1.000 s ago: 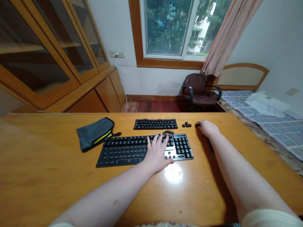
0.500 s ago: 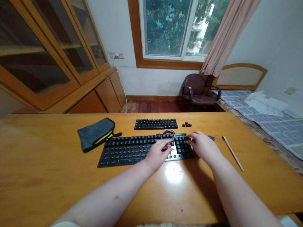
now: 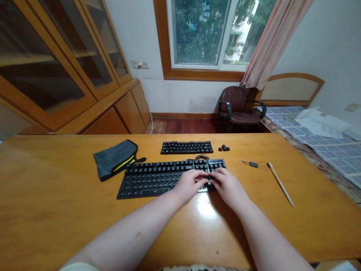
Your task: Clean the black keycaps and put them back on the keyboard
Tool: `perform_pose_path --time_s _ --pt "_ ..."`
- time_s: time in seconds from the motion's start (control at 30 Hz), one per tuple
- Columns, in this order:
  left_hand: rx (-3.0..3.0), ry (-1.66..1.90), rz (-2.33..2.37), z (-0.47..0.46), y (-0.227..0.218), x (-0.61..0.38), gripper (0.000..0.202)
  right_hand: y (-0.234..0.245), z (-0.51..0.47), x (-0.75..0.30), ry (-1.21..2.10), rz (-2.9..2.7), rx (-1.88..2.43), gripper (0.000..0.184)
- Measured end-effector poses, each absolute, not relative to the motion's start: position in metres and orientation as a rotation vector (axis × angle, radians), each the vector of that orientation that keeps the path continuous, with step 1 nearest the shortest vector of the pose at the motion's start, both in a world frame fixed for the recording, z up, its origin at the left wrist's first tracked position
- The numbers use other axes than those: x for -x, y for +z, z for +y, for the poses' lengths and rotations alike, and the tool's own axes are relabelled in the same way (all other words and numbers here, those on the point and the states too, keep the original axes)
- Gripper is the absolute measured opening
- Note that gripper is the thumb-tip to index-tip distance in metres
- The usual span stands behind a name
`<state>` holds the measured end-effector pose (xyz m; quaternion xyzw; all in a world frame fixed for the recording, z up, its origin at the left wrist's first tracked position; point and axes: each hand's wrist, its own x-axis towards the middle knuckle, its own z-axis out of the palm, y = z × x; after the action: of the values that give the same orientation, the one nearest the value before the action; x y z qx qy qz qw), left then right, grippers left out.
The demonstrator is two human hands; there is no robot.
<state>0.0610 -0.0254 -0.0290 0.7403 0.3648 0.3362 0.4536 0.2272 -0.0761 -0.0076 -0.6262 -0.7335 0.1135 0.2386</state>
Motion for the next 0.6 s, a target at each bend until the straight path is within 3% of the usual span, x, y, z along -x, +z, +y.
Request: perform_pose_path --time_s 0.2,0.43,0.6 --pt "-1.533 0.936 0.897 -0.025 -0.033 -0.064 0.019 -0.006 -0.076 -0.234 0.302 -1.693 1.553 0.03" --pt "-1.39 1.032 0.827 -0.028 -0.033 -0.064 0.018 -0.01 -0.075 -0.239 0.142 -1.455 1.576 0.024" --pt "-1.342 1.046 0.783 -0.03 -0.032 -0.065 0.021 -0.02 -0.076 -0.226 0.451 -1.226 1.473 0.028"
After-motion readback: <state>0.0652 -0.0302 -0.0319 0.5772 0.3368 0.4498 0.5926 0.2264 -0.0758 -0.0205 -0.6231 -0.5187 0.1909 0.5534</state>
